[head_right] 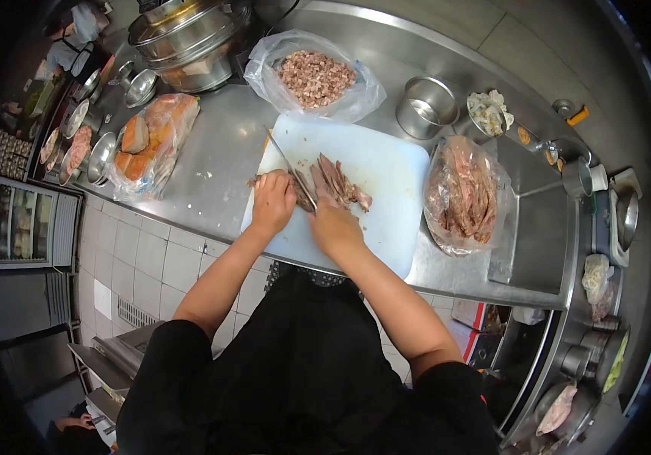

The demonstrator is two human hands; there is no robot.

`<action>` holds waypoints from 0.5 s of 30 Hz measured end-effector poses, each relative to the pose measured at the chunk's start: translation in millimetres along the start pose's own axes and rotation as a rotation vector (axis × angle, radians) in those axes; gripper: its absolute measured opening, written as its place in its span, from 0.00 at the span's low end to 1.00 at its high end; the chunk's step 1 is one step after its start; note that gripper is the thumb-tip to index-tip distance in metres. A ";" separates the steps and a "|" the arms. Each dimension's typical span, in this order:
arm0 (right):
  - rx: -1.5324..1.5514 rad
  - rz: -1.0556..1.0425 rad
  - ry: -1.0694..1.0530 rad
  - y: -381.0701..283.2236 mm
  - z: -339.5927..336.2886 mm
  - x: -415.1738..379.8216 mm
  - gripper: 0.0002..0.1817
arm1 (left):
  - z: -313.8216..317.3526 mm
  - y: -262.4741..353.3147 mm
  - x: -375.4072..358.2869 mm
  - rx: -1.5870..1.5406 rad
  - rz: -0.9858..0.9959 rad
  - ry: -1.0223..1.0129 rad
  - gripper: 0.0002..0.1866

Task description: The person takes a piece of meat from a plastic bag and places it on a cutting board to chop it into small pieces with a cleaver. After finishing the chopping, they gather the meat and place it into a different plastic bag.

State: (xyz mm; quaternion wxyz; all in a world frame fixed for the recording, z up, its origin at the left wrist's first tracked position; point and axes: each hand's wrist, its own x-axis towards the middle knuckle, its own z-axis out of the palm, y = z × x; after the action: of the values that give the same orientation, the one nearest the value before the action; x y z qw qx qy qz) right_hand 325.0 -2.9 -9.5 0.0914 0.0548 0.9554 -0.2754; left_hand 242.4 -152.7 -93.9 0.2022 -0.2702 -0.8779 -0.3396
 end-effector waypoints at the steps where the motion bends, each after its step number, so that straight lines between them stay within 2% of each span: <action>1: 0.000 -0.005 0.009 -1.3 -3.4 7.8 0.24 | -2.2 -1.7 -0.4 -0.027 -0.008 -0.013 0.13; 3: -0.063 0.093 -0.174 -4.2 -11.2 18.1 0.25 | -6.3 -5.0 -1.4 -0.057 -0.007 -0.027 0.13; 4: -0.066 0.093 -0.171 -1.5 -12.9 15.2 0.25 | -7.9 -6.3 -2.4 -0.087 -0.007 -0.034 0.14; 6: -0.087 -0.037 -0.112 10.8 -19.3 5.9 0.24 | -8.6 -7.4 -2.4 -0.117 -0.015 -0.033 0.14; 9: -0.107 0.096 -0.234 -6.4 -70.4 -30.9 0.22 | -4.0 -4.7 -2.6 -0.086 -0.015 -0.010 0.14; 11: -0.175 0.048 -0.284 -1.8 -89.8 -53.3 0.21 | -3.4 -3.1 -2.2 -0.035 -0.001 -0.003 0.14; 15: -0.209 0.098 -0.362 5.1 -100.4 -76.8 0.22 | 2.1 -0.8 1.5 -0.022 0.016 0.039 0.13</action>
State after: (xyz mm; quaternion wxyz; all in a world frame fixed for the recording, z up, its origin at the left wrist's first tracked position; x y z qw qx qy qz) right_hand 386.4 51.1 87.1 0.2800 0.0412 0.9429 -0.1756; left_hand 240.4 -151.2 -95.0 0.2189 -0.2728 -0.8678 -0.3529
